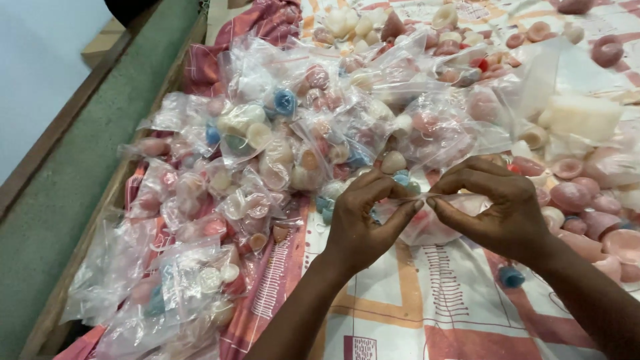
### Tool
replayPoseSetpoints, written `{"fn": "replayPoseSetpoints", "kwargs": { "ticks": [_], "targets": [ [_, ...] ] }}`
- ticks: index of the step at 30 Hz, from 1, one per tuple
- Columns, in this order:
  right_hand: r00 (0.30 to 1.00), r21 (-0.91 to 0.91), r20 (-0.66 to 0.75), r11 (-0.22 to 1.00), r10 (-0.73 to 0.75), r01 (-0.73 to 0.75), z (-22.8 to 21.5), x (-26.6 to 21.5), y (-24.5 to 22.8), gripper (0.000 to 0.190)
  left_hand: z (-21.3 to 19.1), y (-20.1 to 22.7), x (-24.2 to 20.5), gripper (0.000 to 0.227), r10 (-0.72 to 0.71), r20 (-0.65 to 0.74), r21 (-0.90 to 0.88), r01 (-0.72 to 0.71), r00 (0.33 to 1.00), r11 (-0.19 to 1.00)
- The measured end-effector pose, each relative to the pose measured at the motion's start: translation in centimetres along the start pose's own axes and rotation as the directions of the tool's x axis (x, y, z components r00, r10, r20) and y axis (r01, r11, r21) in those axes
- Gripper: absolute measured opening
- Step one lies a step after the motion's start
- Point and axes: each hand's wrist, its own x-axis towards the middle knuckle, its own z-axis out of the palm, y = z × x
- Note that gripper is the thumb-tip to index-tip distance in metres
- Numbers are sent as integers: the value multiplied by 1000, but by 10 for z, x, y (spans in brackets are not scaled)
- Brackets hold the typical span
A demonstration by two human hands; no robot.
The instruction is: The person sorts small decorative candles by hand, placing them into plastic zip-top bags and sealing the bags. They take the candles from a large pile on a bed and place the filled bags into a cardboard box on the floor.
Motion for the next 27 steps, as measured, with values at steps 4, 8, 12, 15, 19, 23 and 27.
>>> {"fn": "replayPoseSetpoints", "kwargs": {
  "ticks": [4, 8, 12, 15, 19, 23, 27],
  "targets": [
    [1000, -41, -3, 999, -5, 5, 0, 1, -1, 21, 0, 3, 3, 13, 2, 0, 13, -2, 1000, 1000],
    [1000, 6, 0, 1000, 5, -5, -3, 1, 0, 20, 1, 1, 3, 13, -21, -10, 41, 21, 1000, 999],
    [999, -28, -11, 999, 42, -42, -15, 7, -1, 19, 0, -1, 3, 15, -25, -41, 0, 25, 999, 1000],
    [997, -43, -24, 997, 68, -69, -19, 4, 9, 16, -2, 1, 5, 17, -60, -34, -41, 58, 998, 997],
    [996, -88, -42, 993, 78, -82, -24, 4, 13, 16, -7, -2, 7, 17, -35, -68, 35, 37, 997, 999],
    [998, -77, -51, 996, 30, -34, -27, 4, 19, 17, -11, -10, 8, 11, -22, -88, 32, 25, 996, 999],
    [999, -101, -46, 995, 13, -18, -25, 2, 18, 15, -13, -6, 9, 10, -12, -85, 52, 16, 996, 999]
  ]
}}
